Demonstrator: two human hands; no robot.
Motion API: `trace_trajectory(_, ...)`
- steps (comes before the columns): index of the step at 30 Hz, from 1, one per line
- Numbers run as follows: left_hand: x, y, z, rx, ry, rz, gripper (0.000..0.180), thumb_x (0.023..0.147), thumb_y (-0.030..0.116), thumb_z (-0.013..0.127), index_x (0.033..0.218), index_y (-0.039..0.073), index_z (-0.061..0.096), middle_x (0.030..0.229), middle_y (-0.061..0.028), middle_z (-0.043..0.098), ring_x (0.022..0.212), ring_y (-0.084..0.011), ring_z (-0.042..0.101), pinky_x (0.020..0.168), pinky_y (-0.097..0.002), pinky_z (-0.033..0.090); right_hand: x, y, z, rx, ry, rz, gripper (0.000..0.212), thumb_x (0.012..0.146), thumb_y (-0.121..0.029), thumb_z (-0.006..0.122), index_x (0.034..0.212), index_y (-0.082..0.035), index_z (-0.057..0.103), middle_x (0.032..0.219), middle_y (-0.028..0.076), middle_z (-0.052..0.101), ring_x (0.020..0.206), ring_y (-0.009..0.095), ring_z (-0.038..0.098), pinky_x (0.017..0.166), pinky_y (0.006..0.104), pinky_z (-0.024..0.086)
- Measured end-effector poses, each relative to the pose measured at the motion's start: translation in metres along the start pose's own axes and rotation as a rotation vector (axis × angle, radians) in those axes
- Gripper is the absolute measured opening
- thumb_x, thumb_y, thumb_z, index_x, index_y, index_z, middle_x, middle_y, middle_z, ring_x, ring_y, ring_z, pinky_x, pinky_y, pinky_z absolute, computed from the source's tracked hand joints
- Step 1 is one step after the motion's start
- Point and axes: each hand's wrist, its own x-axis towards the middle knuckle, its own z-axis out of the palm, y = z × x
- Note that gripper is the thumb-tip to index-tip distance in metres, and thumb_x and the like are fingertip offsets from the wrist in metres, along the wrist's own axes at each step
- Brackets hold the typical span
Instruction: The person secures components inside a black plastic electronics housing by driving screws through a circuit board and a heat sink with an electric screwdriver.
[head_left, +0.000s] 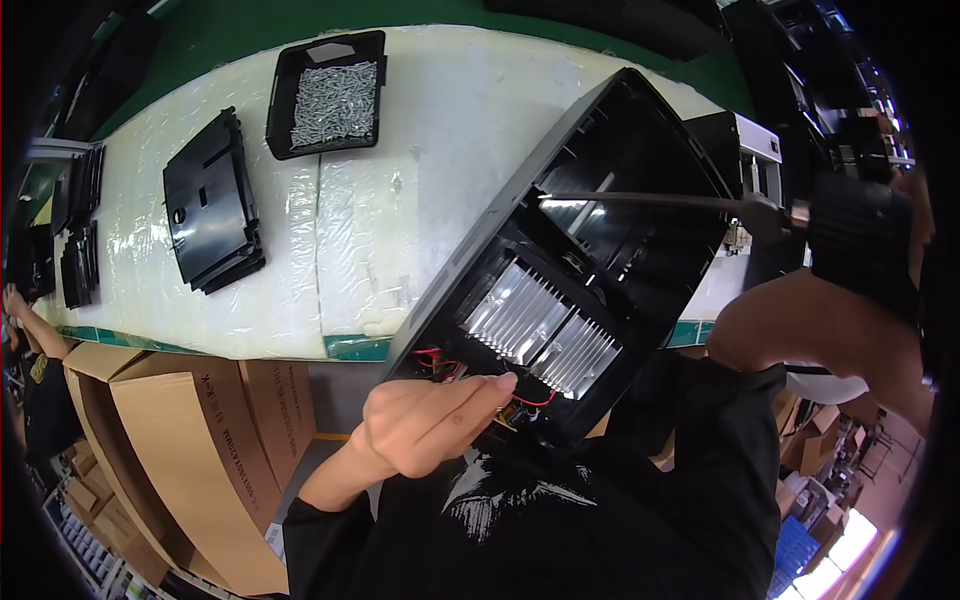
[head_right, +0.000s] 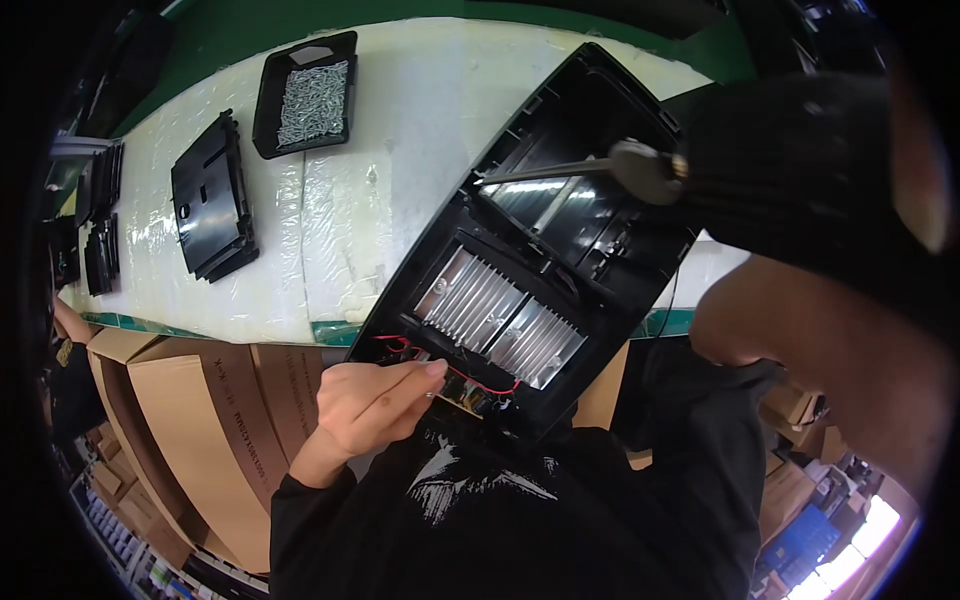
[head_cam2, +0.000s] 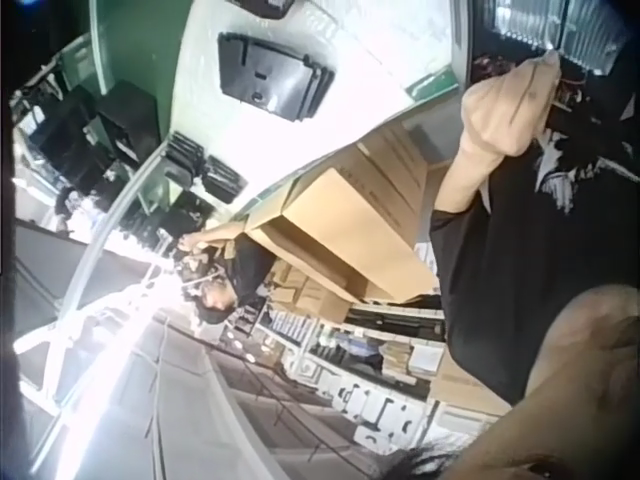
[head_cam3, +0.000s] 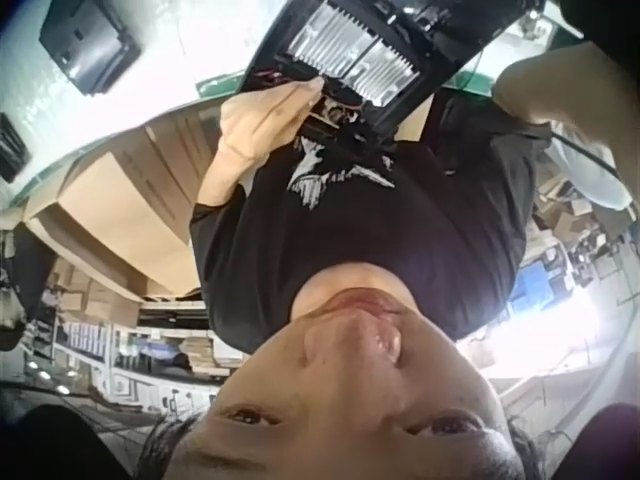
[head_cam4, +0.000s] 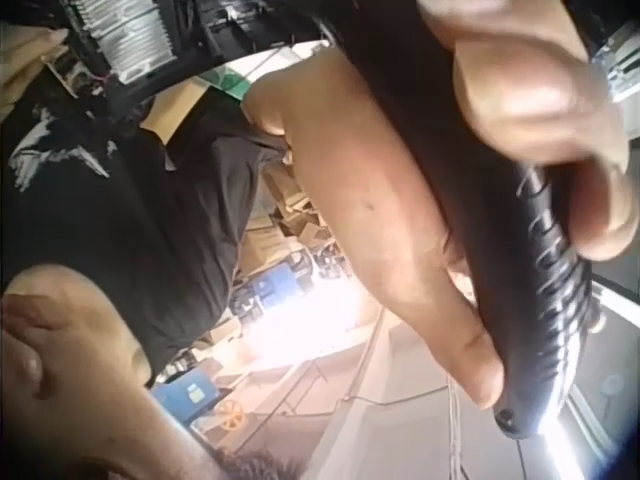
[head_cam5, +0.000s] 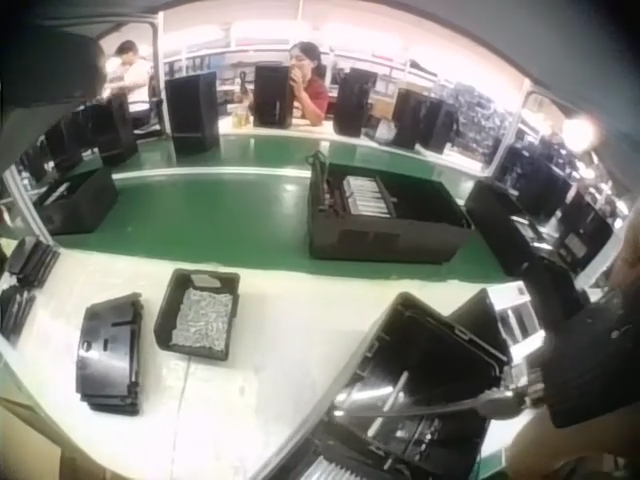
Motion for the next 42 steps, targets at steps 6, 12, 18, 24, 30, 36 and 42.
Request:
trace_trajectory(6, 0.000, 0.000, 0.002, 0.029, 0.020, -0.034, 0.027, 0.068, 0.002, 0.074, 0.094, 0.000, 0.068, 0.078, -0.0039, 0.065, 0.049, -0.0088, 0.054, 0.043, -0.0195, 0.040, 0.020, 0.051, 0.101, 0.119, -0.064, 0.124, 0.062, 0.074, -0.059, 0.056, 0.091, -0.001, 0.048, 0.073, 0.007, 0.049, 0.065, 0.016, 0.050, 0.058, 0.0276, 0.040)
trace_trajectory(12, 0.001, 0.001, 0.003, 0.022, 0.031, -0.039, 0.029, 0.066, 0.002, 0.074, 0.094, 0.000, 0.068, 0.077, -0.0036, 0.065, 0.047, -0.0088, 0.053, 0.042, -0.0195, 0.038, 0.034, 0.083, 0.114, 0.217, -0.143, 0.252, 0.064, 0.073, -0.061, 0.055, 0.092, 0.000, 0.048, 0.074, 0.009, 0.049, 0.066, 0.018, 0.051, 0.059, 0.0302, 0.041)
trace_trajectory(18, -0.004, 0.001, -0.004, 0.086, 0.038, -0.008, 0.033, 0.065, -0.001, 0.073, 0.097, 0.001, 0.069, 0.081, -0.0031, 0.066, 0.053, -0.0085, 0.054, 0.045, -0.0187, 0.039, 0.042, 0.102, 0.130, 0.304, -0.311, 0.319, 0.072, 0.072, -0.070, 0.050, 0.093, 0.000, 0.048, 0.075, 0.010, 0.051, 0.067, 0.020, 0.052, 0.061, 0.0328, 0.043)
trace_trajectory(24, 0.011, -0.024, -0.013, 0.050, 0.142, 0.000, 0.034, 0.058, -0.003, 0.075, 0.091, 0.006, 0.070, 0.073, -0.0021, 0.064, 0.048, -0.0109, 0.054, 0.043, -0.0218, 0.042, 0.038, 0.103, 0.138, 0.290, -0.345, 0.309, 0.079, 0.072, -0.077, 0.043, 0.093, -0.001, 0.048, 0.074, 0.010, 0.051, 0.066, 0.020, 0.052, 0.061, 0.0328, 0.044)
trace_trajectory(30, 0.022, -0.041, -0.020, -0.003, 0.220, -0.056, 0.033, 0.054, -0.007, 0.074, 0.084, 0.006, 0.071, 0.065, -0.0032, 0.063, 0.050, -0.0130, 0.059, 0.044, -0.0217, 0.045, 0.029, 0.113, 0.146, 0.243, -0.289, 0.268, 0.083, 0.072, -0.081, 0.038, 0.092, -0.001, 0.048, 0.071, 0.010, 0.051, 0.063, 0.019, 0.052, 0.059, 0.0319, 0.045)
trace_trajectory(36, 0.021, -0.042, -0.020, 0.020, 0.229, -0.072, 0.031, 0.052, -0.004, 0.074, 0.082, 0.007, 0.072, 0.067, -0.0019, 0.063, 0.048, -0.0127, 0.057, 0.043, -0.0217, 0.045, 0.030, 0.128, 0.144, 0.181, -0.232, 0.218, 0.088, 0.071, -0.085, 0.032, 0.090, -0.001, 0.047, 0.068, 0.009, 0.050, 0.060, 0.019, 0.051, 0.058, 0.0310, 0.045)
trace_trajectory(42, 0.020, -0.040, -0.021, -0.009, 0.207, -0.136, 0.030, 0.053, -0.001, 0.073, 0.082, 0.007, 0.073, 0.068, -0.0017, 0.063, 0.050, -0.0116, 0.057, 0.045, -0.0209, 0.045, 0.028, 0.135, 0.136, 0.120, -0.273, 0.211, 0.091, 0.070, -0.088, 0.029, 0.091, -0.001, 0.046, 0.067, 0.010, 0.050, 0.058, 0.019, 0.050, 0.057, 0.0310, 0.045)
